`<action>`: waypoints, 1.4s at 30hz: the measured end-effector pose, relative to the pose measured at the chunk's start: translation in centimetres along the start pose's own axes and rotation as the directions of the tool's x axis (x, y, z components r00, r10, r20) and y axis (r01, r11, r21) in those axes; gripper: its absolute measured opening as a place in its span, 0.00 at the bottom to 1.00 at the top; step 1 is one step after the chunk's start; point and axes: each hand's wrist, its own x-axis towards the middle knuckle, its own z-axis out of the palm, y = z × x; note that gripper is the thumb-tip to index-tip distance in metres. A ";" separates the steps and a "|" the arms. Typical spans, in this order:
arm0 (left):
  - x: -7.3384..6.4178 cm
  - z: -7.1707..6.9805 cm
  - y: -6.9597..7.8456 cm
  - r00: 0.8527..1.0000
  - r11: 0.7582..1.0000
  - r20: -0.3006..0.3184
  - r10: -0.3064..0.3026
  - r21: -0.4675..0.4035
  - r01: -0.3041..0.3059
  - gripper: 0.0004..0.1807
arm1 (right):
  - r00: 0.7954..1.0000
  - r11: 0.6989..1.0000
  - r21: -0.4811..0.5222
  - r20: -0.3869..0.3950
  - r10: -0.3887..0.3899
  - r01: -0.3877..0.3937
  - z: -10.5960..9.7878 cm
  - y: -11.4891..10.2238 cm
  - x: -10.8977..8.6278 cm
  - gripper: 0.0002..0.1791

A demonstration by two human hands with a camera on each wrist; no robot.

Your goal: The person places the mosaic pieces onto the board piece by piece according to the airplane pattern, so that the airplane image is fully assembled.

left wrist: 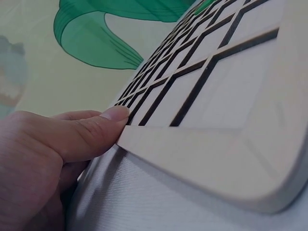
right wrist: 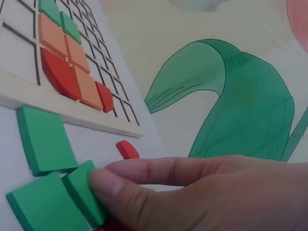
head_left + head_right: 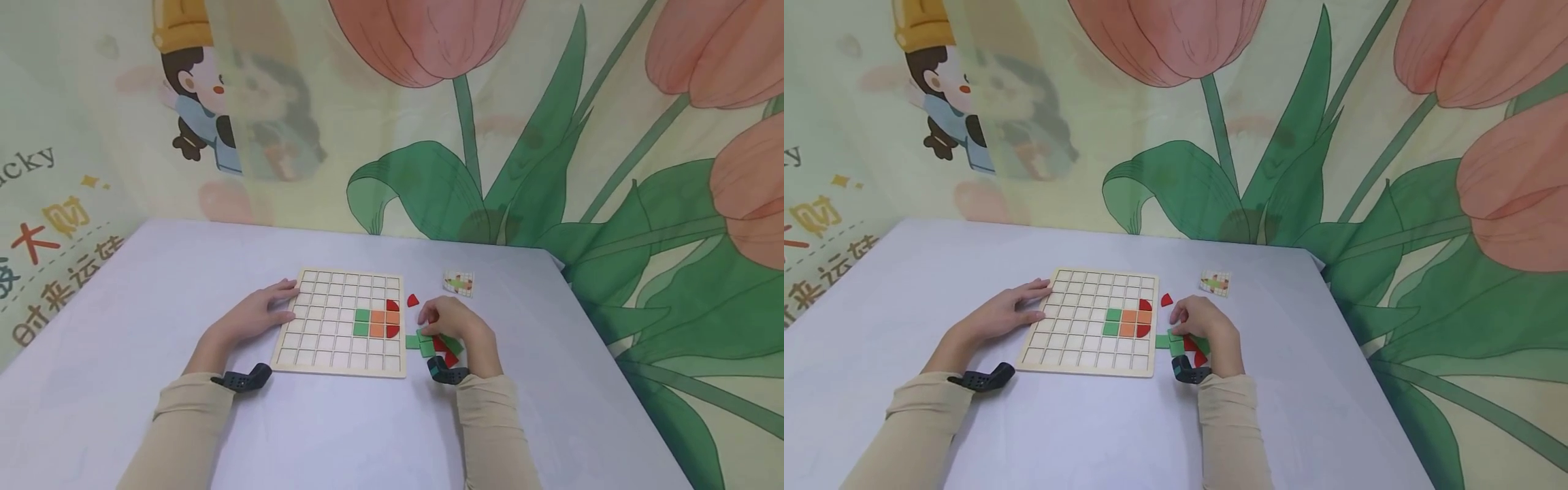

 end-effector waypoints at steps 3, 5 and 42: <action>-0.1 -0.1 -0.2 1.000 1.000 0.005 -0.012 -0.008 0.012 0.34 | 1.000 1.000 0.014 -0.006 -0.006 0.006 0.0 0.0 0.2 0.08; -0.3 -0.1 -0.3 1.000 1.000 0.006 -0.018 -0.016 0.018 0.34 | 1.000 1.000 0.005 -0.002 -0.013 0.013 0.0 0.0 0.2 0.10; 0.0 -0.1 0.0 1.000 1.000 0.012 0.011 -0.009 -0.011 0.34 | 0.994 0.996 -0.029 -0.071 -0.082 0.080 0.9 -0.9 1.1 0.13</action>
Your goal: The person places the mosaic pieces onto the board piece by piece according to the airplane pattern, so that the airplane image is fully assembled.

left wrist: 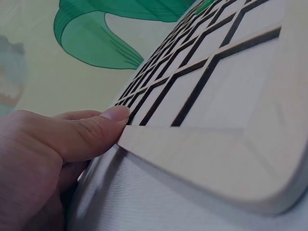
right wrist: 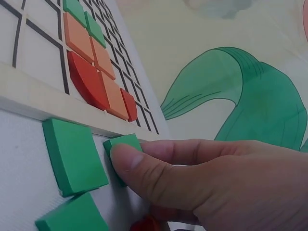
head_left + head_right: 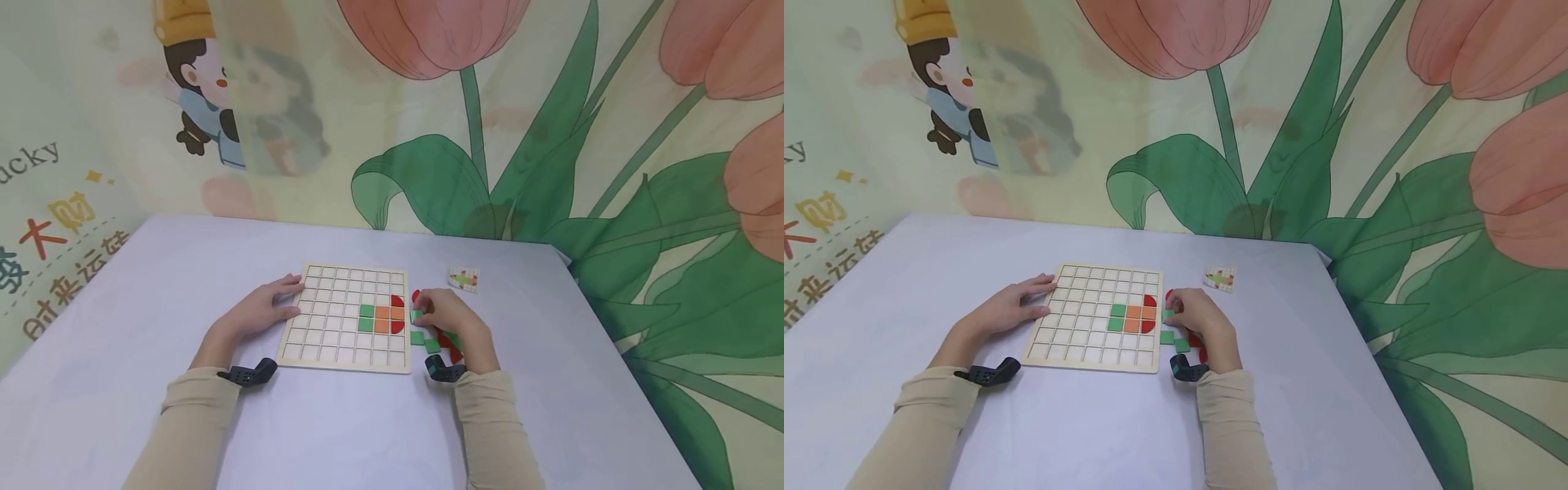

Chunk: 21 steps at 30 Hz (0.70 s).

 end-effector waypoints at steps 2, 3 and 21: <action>0.3 0.0 0.1 1.000 1.000 0.004 0.007 0.002 -0.007 0.33 | 1.000 1.000 -0.001 -0.008 0.006 -0.006 0.0 0.2 0.0 0.13; 0.4 0.1 0.1 1.000 1.000 0.006 0.012 0.003 -0.012 0.33 | 1.000 1.000 -0.005 -0.009 0.007 -0.007 0.1 0.2 0.0 0.13; 0.4 -0.4 0.0 1.000 1.000 0.011 -0.014 -0.005 0.014 0.33 | 1.000 0.999 -0.051 0.009 0.008 -0.007 -0.2 -0.6 0.2 0.18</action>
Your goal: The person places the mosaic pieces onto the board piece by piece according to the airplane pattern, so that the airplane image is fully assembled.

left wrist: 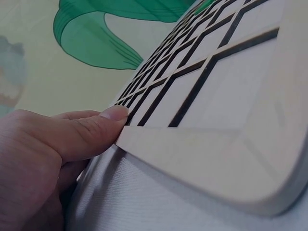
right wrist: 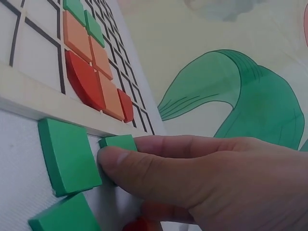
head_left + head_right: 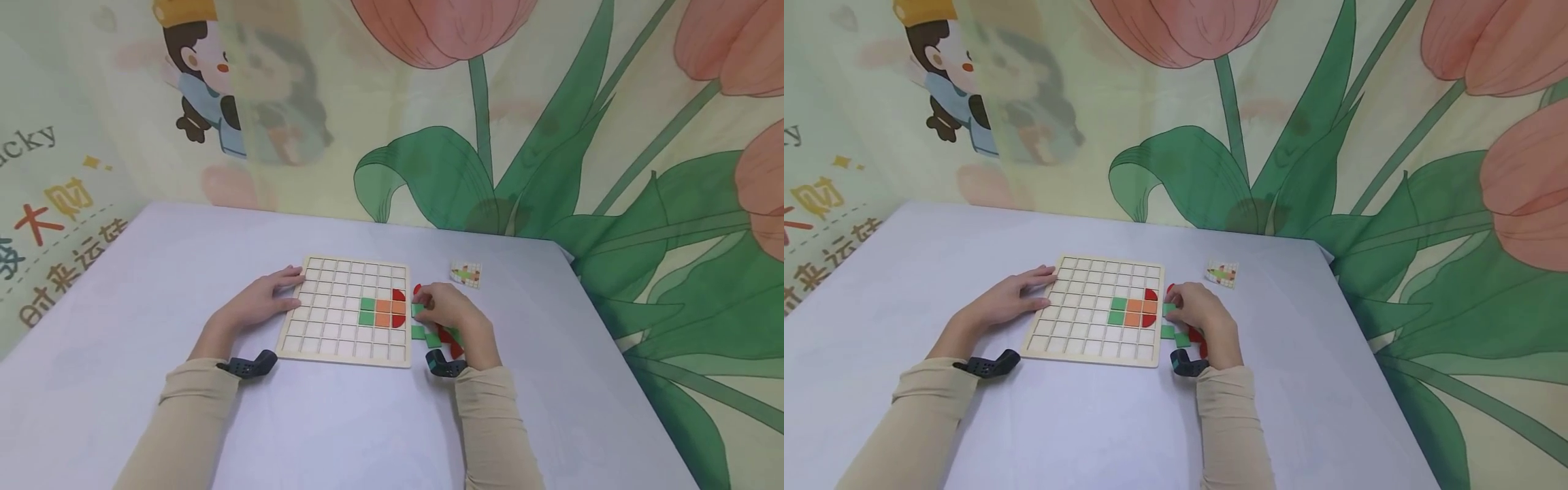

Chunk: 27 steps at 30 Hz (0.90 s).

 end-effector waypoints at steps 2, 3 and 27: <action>0.0 0.0 0.1 1.000 1.000 0.000 0.003 -0.002 -0.003 0.33 | 1.000 1.000 -0.002 -0.008 0.006 -0.006 0.0 0.0 0.0 0.18; 0.0 0.0 0.1 1.000 1.000 0.001 0.003 -0.002 -0.003 0.33 | 1.000 1.000 -0.005 -0.012 0.004 -0.004 0.0 0.1 0.0 0.19; -0.5 0.4 0.1 1.000 1.000 0.005 -0.024 0.006 0.024 0.33 | 0.997 0.999 -0.050 -0.071 0.017 -0.021 0.5 0.4 -0.3 0.19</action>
